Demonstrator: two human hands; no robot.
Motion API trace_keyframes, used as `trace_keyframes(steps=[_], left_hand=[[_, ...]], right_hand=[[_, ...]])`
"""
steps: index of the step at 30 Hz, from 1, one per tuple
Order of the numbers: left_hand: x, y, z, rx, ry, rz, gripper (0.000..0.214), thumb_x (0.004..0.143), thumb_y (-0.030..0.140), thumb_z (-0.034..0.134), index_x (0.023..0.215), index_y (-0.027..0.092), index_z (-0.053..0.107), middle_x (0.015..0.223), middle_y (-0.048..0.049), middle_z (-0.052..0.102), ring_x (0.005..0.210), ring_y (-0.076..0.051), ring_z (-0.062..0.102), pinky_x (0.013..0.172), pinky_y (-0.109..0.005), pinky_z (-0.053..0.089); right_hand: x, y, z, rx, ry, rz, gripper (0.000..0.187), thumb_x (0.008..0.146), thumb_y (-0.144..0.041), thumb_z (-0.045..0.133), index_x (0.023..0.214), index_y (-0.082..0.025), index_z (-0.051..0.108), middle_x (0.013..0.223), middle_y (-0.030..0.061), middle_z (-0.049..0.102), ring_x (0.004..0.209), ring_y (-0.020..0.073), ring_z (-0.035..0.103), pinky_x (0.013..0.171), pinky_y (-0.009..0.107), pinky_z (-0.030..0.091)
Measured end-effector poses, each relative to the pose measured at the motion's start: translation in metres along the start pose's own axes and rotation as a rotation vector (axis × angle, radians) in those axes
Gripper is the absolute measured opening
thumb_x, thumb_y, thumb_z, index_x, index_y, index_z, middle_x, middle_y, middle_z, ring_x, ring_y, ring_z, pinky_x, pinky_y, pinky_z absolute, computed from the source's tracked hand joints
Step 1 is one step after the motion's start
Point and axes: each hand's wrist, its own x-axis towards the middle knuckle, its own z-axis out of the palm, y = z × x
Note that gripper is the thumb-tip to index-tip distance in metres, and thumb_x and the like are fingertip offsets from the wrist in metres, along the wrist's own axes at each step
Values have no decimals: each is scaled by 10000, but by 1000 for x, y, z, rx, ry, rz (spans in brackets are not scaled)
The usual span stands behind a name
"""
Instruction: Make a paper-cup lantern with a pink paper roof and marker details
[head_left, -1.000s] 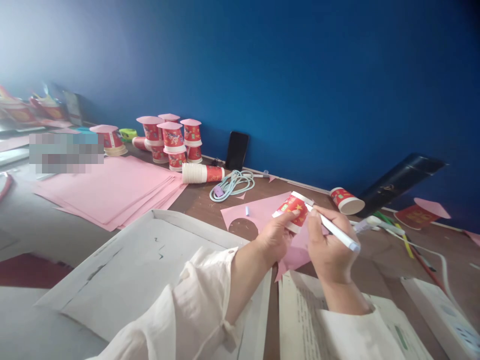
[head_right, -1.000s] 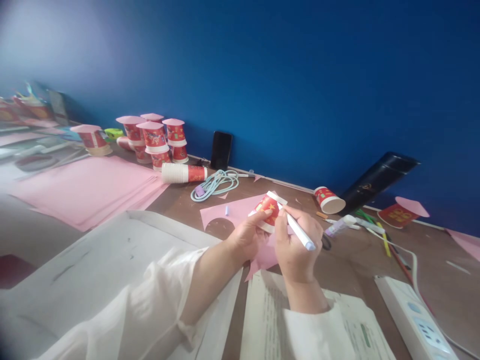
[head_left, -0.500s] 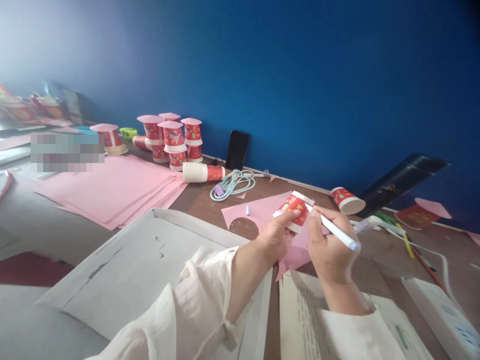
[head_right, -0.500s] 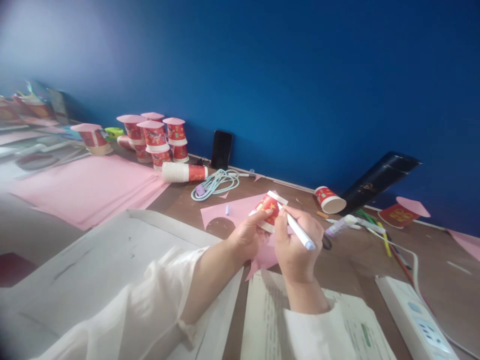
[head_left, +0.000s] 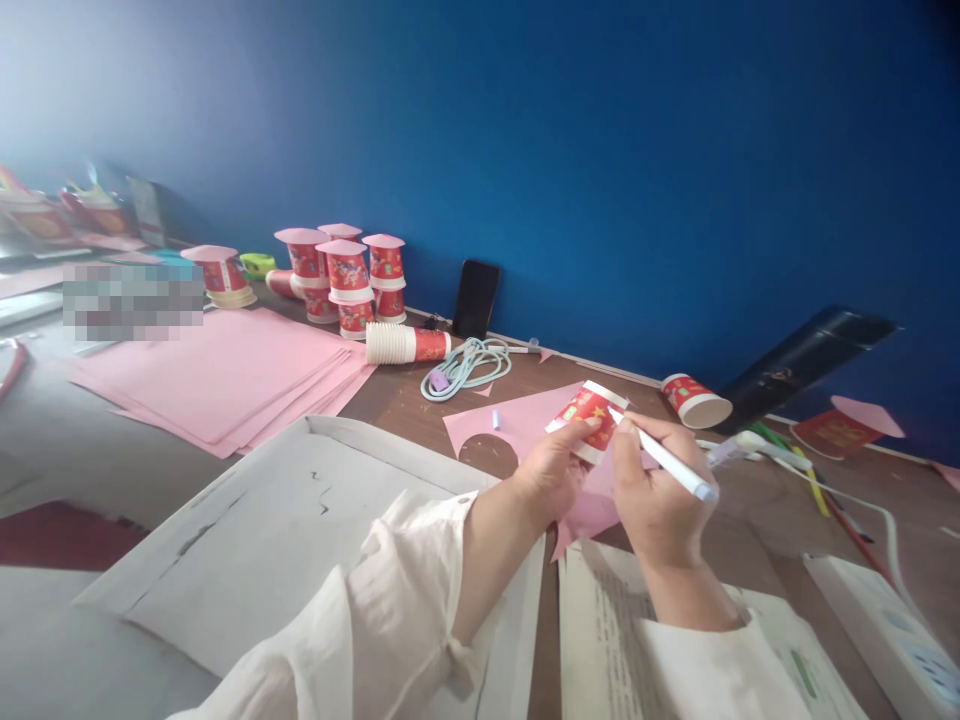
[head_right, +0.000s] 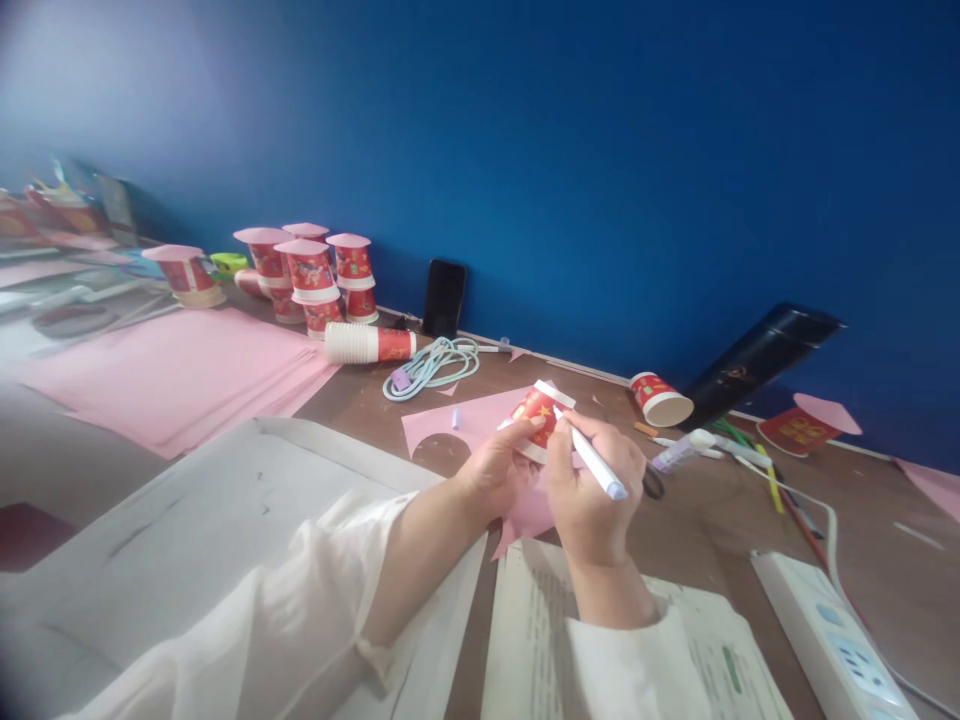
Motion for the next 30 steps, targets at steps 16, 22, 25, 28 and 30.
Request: trace_keyframes(steps=[16,22,25,28,30], left_hand=[[1,0,-1,-4,-16,-7,275,670,239,765,911,165,654,875,-51,682,827,-187,630,852,-316,446],[2,0,-3,2,-20,-5,291,665,253,771,914,166,648,883,-57,684,836,-192,638,870,-326,438],[2,-1,-3,-8,-20,5,298,656,242,774,912,165,645,898,-58,686,849,-192,639,878,-323,437],[2,0,-1,-16,-16,12,284,650,226,772,898,162,650,891,-56,686,861,-193,637,891,-323,436],[2,0,0,-18,-7,8,268,651,222,767,886,159,655,874,-52,686,856,-191,634,890,-324,436]], right_hand=[[1,-3,-1,4,-14,-57,120,841,-252,597,872,-164,672,812,74,730,743,194,680,729,318,503],[0,-3,0,0,-25,-48,136,844,-270,589,860,-162,670,813,75,733,715,188,676,736,328,509],[0,-3,0,-2,-21,-49,133,842,-271,587,850,-166,668,816,73,736,711,187,676,749,332,511],[0,-4,0,-1,-25,-55,132,840,-268,586,847,-165,669,817,75,739,709,190,680,755,336,514],[0,-4,0,-4,-25,-66,130,837,-265,591,849,-163,669,818,77,739,716,194,683,760,337,513]])
